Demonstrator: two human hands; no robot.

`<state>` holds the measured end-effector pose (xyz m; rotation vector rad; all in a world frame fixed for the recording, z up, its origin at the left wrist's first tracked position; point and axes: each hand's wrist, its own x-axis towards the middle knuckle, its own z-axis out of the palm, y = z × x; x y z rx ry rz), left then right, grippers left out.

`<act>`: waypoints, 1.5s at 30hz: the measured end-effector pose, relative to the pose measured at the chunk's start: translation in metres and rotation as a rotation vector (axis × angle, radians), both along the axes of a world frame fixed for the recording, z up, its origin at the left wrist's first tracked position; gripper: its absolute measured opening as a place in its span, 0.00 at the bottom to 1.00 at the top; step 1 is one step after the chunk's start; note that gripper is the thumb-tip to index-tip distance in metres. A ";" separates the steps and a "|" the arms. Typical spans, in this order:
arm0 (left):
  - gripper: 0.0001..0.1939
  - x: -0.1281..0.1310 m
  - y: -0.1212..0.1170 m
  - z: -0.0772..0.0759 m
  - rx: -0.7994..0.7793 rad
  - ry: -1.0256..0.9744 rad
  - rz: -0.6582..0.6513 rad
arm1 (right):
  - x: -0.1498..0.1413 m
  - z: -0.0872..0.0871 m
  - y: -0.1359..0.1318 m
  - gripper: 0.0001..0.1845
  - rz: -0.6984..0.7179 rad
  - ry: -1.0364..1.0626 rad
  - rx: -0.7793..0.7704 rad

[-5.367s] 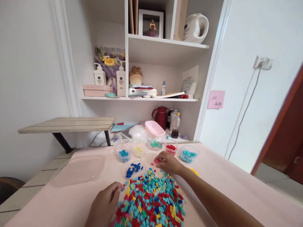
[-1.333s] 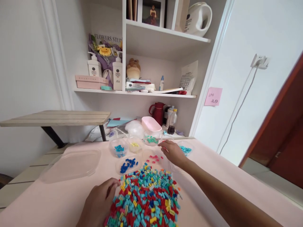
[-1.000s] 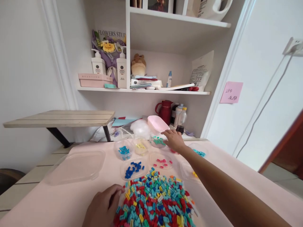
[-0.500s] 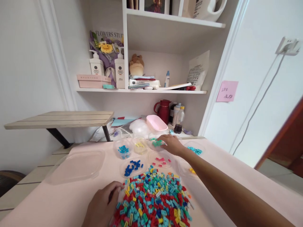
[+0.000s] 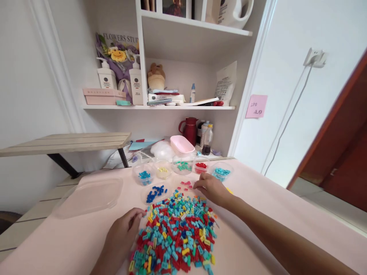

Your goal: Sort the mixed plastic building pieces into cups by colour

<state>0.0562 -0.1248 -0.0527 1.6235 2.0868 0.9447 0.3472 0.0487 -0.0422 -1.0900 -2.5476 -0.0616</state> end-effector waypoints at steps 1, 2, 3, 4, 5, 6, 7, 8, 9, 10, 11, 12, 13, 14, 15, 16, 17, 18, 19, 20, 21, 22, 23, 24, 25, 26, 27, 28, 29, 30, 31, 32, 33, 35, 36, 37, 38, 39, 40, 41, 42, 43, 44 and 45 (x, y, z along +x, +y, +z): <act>0.15 0.000 0.000 0.000 0.003 -0.004 0.001 | 0.000 -0.003 -0.003 0.13 0.008 -0.013 -0.001; 0.15 0.000 0.000 -0.001 0.007 -0.008 0.005 | 0.000 -0.005 -0.006 0.13 0.011 -0.020 0.001; 0.15 0.000 -0.001 -0.001 0.011 -0.013 0.008 | 0.000 -0.007 -0.009 0.13 0.011 -0.023 0.005; 0.15 0.000 -0.001 -0.001 0.014 -0.020 0.010 | -0.001 -0.008 -0.010 0.13 0.008 -0.023 0.009; 0.15 0.000 -0.001 -0.002 0.017 -0.027 0.010 | -0.002 -0.009 -0.011 0.12 0.004 -0.023 0.012; 0.15 0.000 -0.001 -0.002 0.021 -0.033 0.009 | -0.003 -0.010 -0.011 0.12 -0.003 -0.027 0.016; 0.15 -0.001 -0.001 -0.002 0.025 -0.036 0.009 | -0.005 -0.011 -0.010 0.12 -0.013 -0.033 0.021; 0.15 -0.001 -0.001 -0.002 0.029 -0.038 0.007 | -0.006 -0.011 -0.009 0.12 -0.022 -0.040 0.027; 0.15 -0.001 -0.001 -0.002 0.032 -0.039 0.007 | -0.008 -0.011 -0.008 0.11 -0.030 -0.046 0.032; 0.14 -0.001 -0.001 -0.002 0.031 -0.039 0.006 | -0.010 -0.011 -0.007 0.11 -0.035 -0.051 0.037; 0.14 -0.001 -0.001 -0.002 0.025 -0.037 0.004 | -0.012 -0.011 -0.005 0.10 -0.035 -0.055 0.041; 0.15 -0.001 -0.001 -0.002 0.019 -0.034 0.003 | -0.013 -0.011 -0.004 0.10 -0.030 -0.057 0.043; 0.15 0.000 -0.001 -0.001 0.016 -0.028 0.001 | -0.015 -0.011 -0.003 0.10 -0.021 -0.060 0.045; 0.15 0.000 -0.002 -0.001 0.017 -0.019 0.000 | -0.016 -0.011 -0.002 0.09 -0.011 -0.064 0.046; 0.15 0.000 -0.002 -0.001 0.021 -0.012 -0.002 | -0.017 -0.010 -0.001 0.09 -0.001 -0.069 0.047; 0.15 0.000 -0.003 -0.001 0.029 -0.008 -0.003 | -0.018 -0.010 -0.001 0.08 0.008 -0.073 0.048; 0.15 0.000 -0.003 -0.001 0.036 -0.008 -0.003 | -0.018 -0.011 0.000 0.08 0.014 -0.077 0.049; 0.15 0.000 -0.003 -0.001 0.039 -0.011 -0.003 | -0.018 -0.011 0.001 0.08 0.019 -0.080 0.050; 0.15 0.000 -0.003 -0.002 0.039 -0.015 -0.002 | -0.018 -0.011 0.001 0.08 0.022 -0.083 0.051; 0.15 0.000 -0.003 -0.002 0.038 -0.019 -0.002 | -0.017 -0.011 0.002 0.08 0.024 -0.086 0.052; 0.14 -0.001 -0.002 -0.003 0.036 -0.022 -0.003 | -0.016 -0.011 0.002 0.09 0.025 -0.088 0.052; 0.14 -0.001 -0.002 -0.003 0.034 -0.024 -0.004 | -0.015 -0.011 0.002 0.09 0.026 -0.090 0.053; 0.14 -0.001 -0.002 -0.003 0.032 -0.025 -0.004 | -0.013 -0.011 0.003 0.09 0.026 -0.091 0.054; 0.14 -0.001 -0.002 -0.003 0.030 -0.022 -0.003 | -0.012 -0.011 0.003 0.09 0.027 -0.093 0.054; 0.14 -0.001 -0.002 -0.003 0.029 -0.016 -0.003 | -0.010 -0.011 0.003 0.09 0.028 -0.094 0.054; 0.15 -0.001 -0.002 -0.002 0.027 -0.008 -0.002 | -0.008 -0.011 0.003 0.09 0.030 -0.096 0.055; 0.15 0.000 -0.002 -0.002 0.026 -0.001 -0.001 | -0.006 -0.010 0.003 0.08 0.033 -0.097 0.055; 0.15 0.000 -0.002 -0.001 0.025 0.006 -0.002 | -0.004 -0.010 0.003 0.08 0.034 -0.098 0.055; 0.15 0.000 -0.002 -0.001 0.026 0.008 -0.003 | -0.003 -0.010 0.004 0.08 0.034 -0.098 0.056; 0.15 0.000 -0.002 -0.001 0.027 0.007 -0.003 | -0.002 -0.009 0.004 0.08 0.034 -0.098 0.056; 0.15 0.000 -0.002 -0.001 0.030 0.002 -0.004 | -0.002 -0.009 0.004 0.08 0.033 -0.097 0.057; 0.15 0.000 -0.002 -0.002 0.034 -0.006 -0.006 | -0.002 -0.009 0.005 0.08 0.031 -0.096 0.058; 0.15 -0.001 -0.002 -0.002 0.040 -0.014 -0.008 | -0.002 -0.008 0.005 0.08 0.029 -0.093 0.060; 0.15 -0.001 -0.002 -0.004 0.049 -0.027 -0.010 | -0.002 -0.008 0.006 0.09 0.025 -0.086 0.060; 0.15 -0.001 -0.002 -0.004 0.050 -0.032 -0.011 | -0.003 -0.008 0.006 0.09 0.024 -0.082 0.060; 0.15 -0.001 -0.002 -0.004 0.049 -0.034 -0.010 | -0.003 -0.008 0.005 0.10 0.021 -0.077 0.060; 0.15 -0.001 -0.002 -0.004 0.044 -0.035 -0.011 | -0.002 -0.007 0.005 0.10 0.018 -0.074 0.060; 0.15 -0.001 -0.002 -0.004 0.036 -0.034 -0.014 | -0.001 -0.006 0.003 0.11 0.015 -0.069 0.059; 0.15 -0.001 -0.002 -0.004 0.030 -0.033 -0.018 | 0.000 -0.005 0.001 0.11 0.014 -0.055 0.057; 0.16 -0.001 -0.002 -0.003 0.026 -0.034 -0.022 | 0.002 -0.003 -0.001 0.11 0.015 -0.026 0.050; 0.16 -0.002 -0.002 -0.003 0.024 -0.036 -0.024 | 0.003 0.000 -0.005 0.12 0.016 0.024 0.038; 0.16 -0.002 -0.001 -0.003 0.024 -0.043 -0.024 | 0.005 0.004 -0.009 0.12 0.019 0.097 0.019; 0.15 -0.003 -0.001 -0.004 0.027 -0.054 -0.023 | 0.007 0.009 -0.014 0.13 0.023 0.190 -0.005; 0.15 -0.004 -0.001 -0.005 0.029 -0.066 -0.020 | 0.010 0.014 -0.019 0.13 0.024 0.297 -0.034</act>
